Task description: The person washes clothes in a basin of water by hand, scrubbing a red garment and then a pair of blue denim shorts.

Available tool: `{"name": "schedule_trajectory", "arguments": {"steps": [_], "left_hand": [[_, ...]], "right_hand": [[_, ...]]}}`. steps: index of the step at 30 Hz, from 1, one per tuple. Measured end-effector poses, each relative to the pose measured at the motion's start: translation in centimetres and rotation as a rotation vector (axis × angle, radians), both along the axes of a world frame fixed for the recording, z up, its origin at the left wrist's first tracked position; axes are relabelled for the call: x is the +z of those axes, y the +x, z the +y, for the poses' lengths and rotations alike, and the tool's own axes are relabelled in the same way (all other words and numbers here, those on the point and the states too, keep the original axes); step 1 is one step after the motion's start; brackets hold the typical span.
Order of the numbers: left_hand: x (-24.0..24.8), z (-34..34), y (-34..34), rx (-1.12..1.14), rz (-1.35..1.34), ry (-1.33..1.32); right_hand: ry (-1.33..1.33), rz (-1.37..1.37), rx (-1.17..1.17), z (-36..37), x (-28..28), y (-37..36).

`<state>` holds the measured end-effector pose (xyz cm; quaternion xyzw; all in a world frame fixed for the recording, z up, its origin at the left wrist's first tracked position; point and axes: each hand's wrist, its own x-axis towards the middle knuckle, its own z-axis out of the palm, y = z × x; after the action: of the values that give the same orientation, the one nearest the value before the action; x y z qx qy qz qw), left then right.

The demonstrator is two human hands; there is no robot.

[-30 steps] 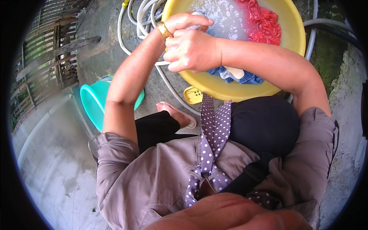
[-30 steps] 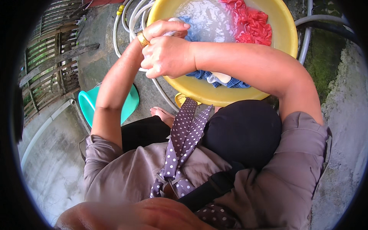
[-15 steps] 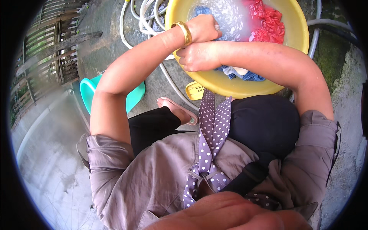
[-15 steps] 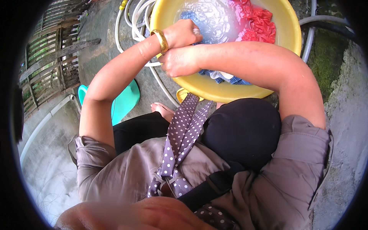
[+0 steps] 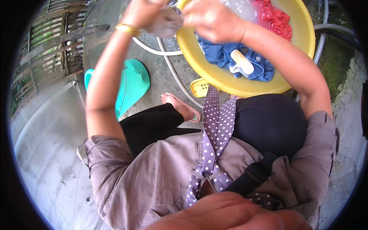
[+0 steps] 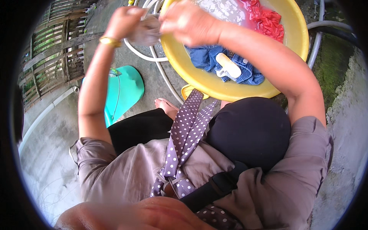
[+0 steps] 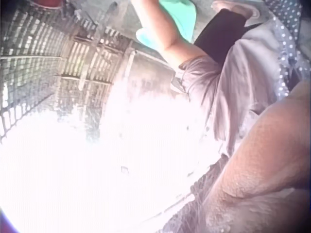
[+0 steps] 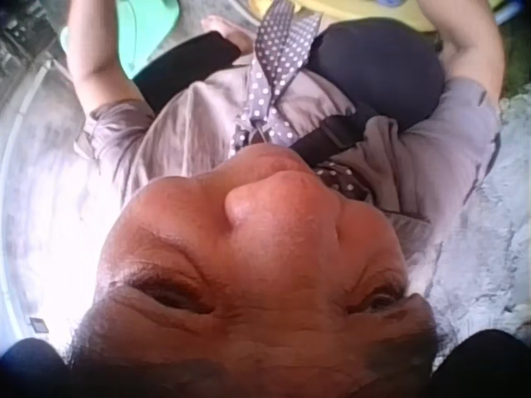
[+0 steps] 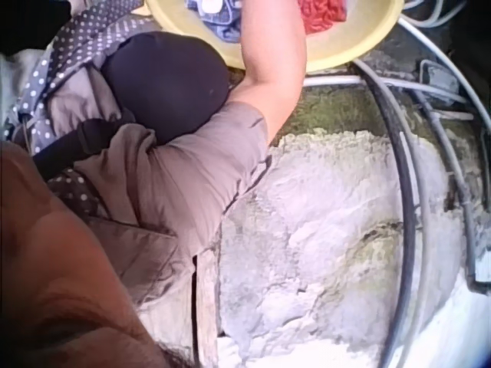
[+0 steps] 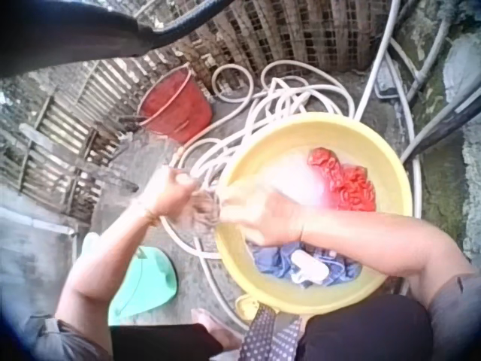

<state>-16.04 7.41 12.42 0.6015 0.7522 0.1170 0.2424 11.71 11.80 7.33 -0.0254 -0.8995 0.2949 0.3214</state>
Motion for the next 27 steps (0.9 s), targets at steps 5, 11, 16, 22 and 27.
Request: {"name": "schedule_trajectory", "arguments": {"steps": [5, 11, 16, 22, 27], "left_hand": [[10.4, -7.4, -10.4, 0.268, 0.597, -0.072], [11.1, -21.1, -21.9, 0.574, 0.936, -0.474], [5.6, -31.8, -30.9, 0.502, 0.580, -0.546], [6.6, -18.9, -22.5, 0.232, 0.797, -0.177], [3.1, -7.8, -3.8, -0.110, 0.287, -0.027]], "right_hand": [[-0.111, -0.318, -0.730, 8.7, -6.1, 8.8], [-0.782, -0.869, -0.712, 10.4, -5.5, 16.9], [-0.157, -0.783, -0.669, 5.7, -8.9, 15.6], [-0.214, -1.272, -0.687, 5.8, -12.2, 15.0], [-0.926, -0.591, -0.647, 8.7, -9.2, 17.1]]}}
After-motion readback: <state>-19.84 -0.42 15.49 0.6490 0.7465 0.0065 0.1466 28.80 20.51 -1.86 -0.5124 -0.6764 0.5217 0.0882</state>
